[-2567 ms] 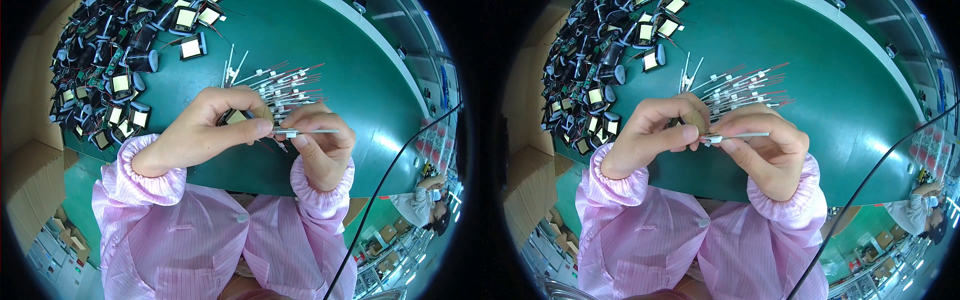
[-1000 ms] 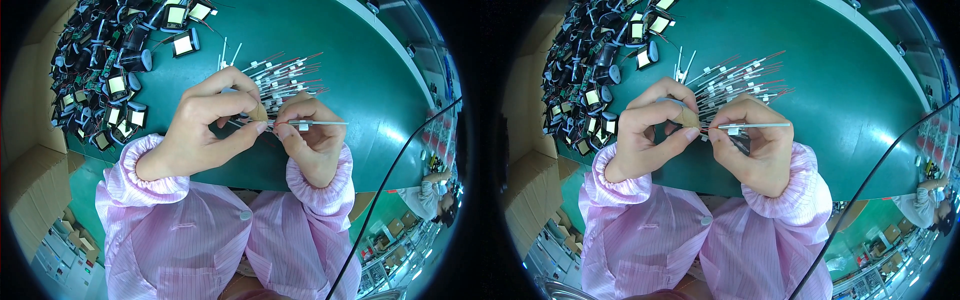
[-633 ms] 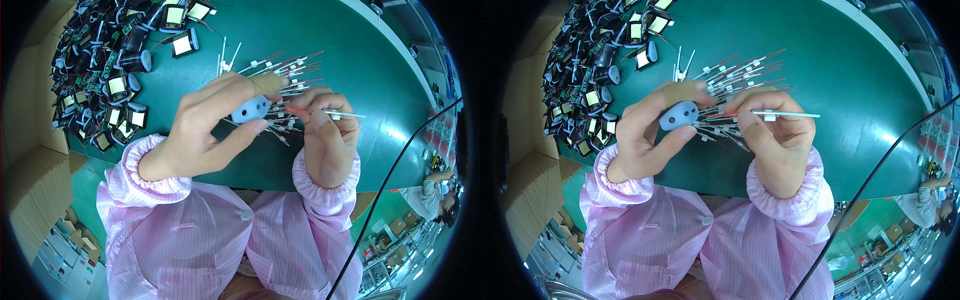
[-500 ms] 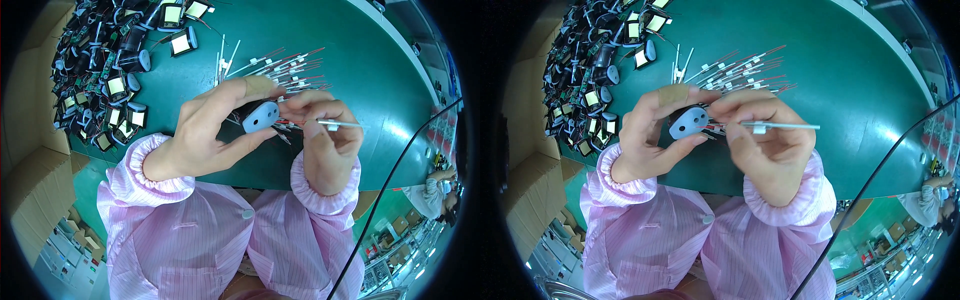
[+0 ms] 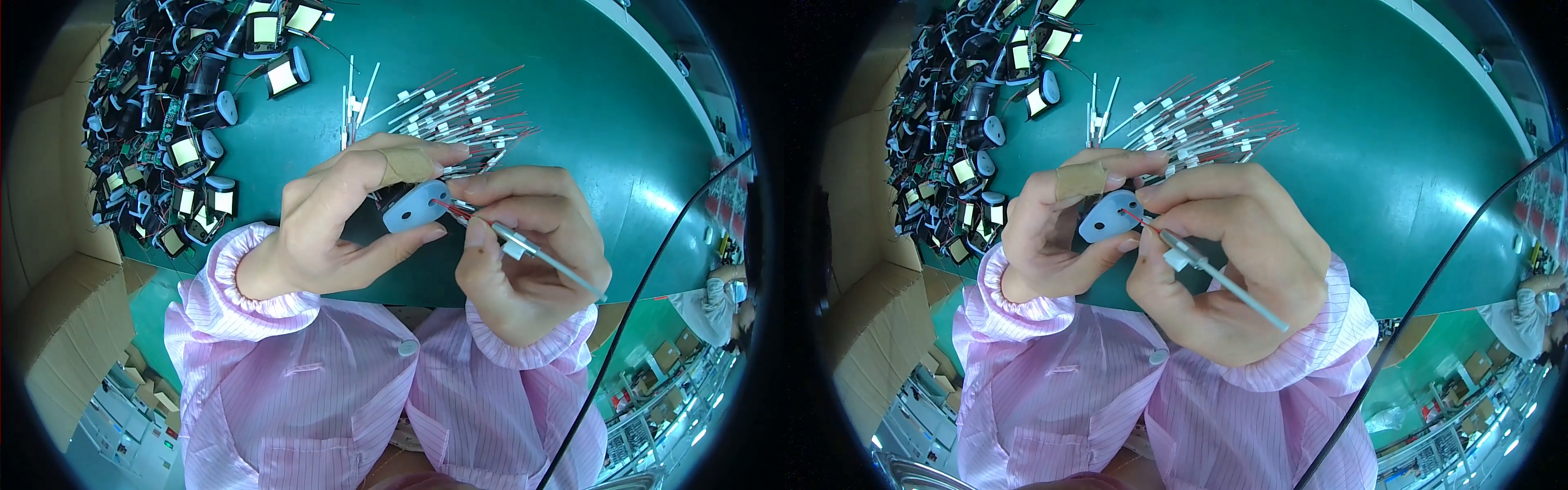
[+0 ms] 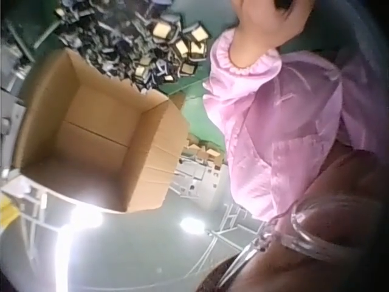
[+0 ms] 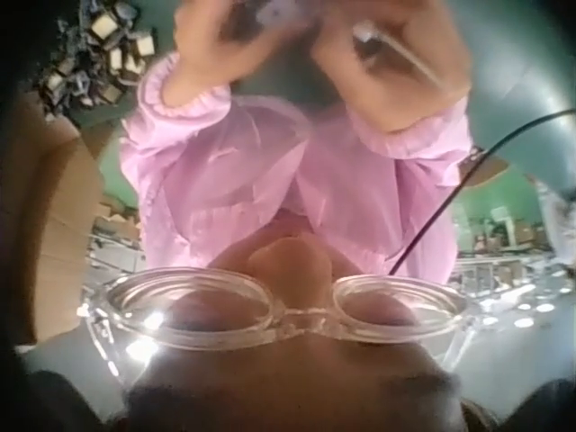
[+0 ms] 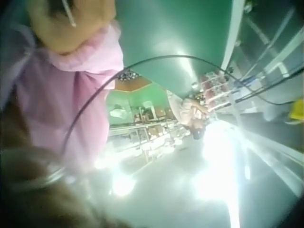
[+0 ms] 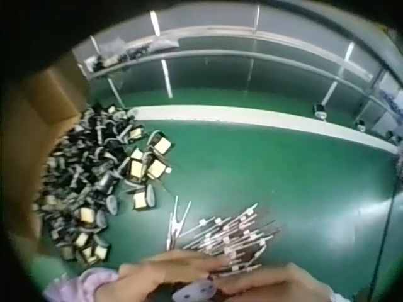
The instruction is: The person assembles electronic components by manually inserting multiple electrical wires into a cylindrical housing.
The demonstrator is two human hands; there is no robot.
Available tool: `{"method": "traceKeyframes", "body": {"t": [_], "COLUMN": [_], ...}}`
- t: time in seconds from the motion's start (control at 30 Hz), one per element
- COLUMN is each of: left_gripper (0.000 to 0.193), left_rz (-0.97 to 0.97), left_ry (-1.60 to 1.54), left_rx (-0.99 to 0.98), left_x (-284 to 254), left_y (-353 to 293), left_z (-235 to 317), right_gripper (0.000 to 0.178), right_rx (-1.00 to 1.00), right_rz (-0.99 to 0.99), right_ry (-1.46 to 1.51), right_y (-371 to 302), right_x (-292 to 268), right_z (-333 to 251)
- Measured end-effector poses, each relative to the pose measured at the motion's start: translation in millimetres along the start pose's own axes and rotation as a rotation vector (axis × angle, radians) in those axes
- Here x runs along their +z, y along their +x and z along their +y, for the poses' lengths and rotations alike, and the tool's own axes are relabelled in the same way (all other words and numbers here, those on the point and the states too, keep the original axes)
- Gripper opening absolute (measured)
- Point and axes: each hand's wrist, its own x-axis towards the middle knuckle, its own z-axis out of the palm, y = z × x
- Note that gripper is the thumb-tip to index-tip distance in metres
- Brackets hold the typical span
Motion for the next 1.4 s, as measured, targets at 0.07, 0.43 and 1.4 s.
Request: {"method": "traceKeyframes", "body": {"t": [0.07,0.43,1.4], "left_gripper": [0.05,0.049,0.047], "left_rz": [-0.025,-0.019,-0.031], "left_ry": [0.009,0.113,-0.004], "left_rx": [0.014,0.087,0.058], "left_x": [-2,-4,-5], "left_y": [0,4,2], "left_z": [-1,3,6], "right_gripper": [0.012,0.011,0.011], "right_rx": [-0.025,0.019,-0.042], "right_rz": [0.032,-0.004,0.002], "right_ry": [-0.027,-0.029,-0.002], "right_y": [0,2,0], "right_x": [2,1,1], "right_z": [-1,-10,-11]}}
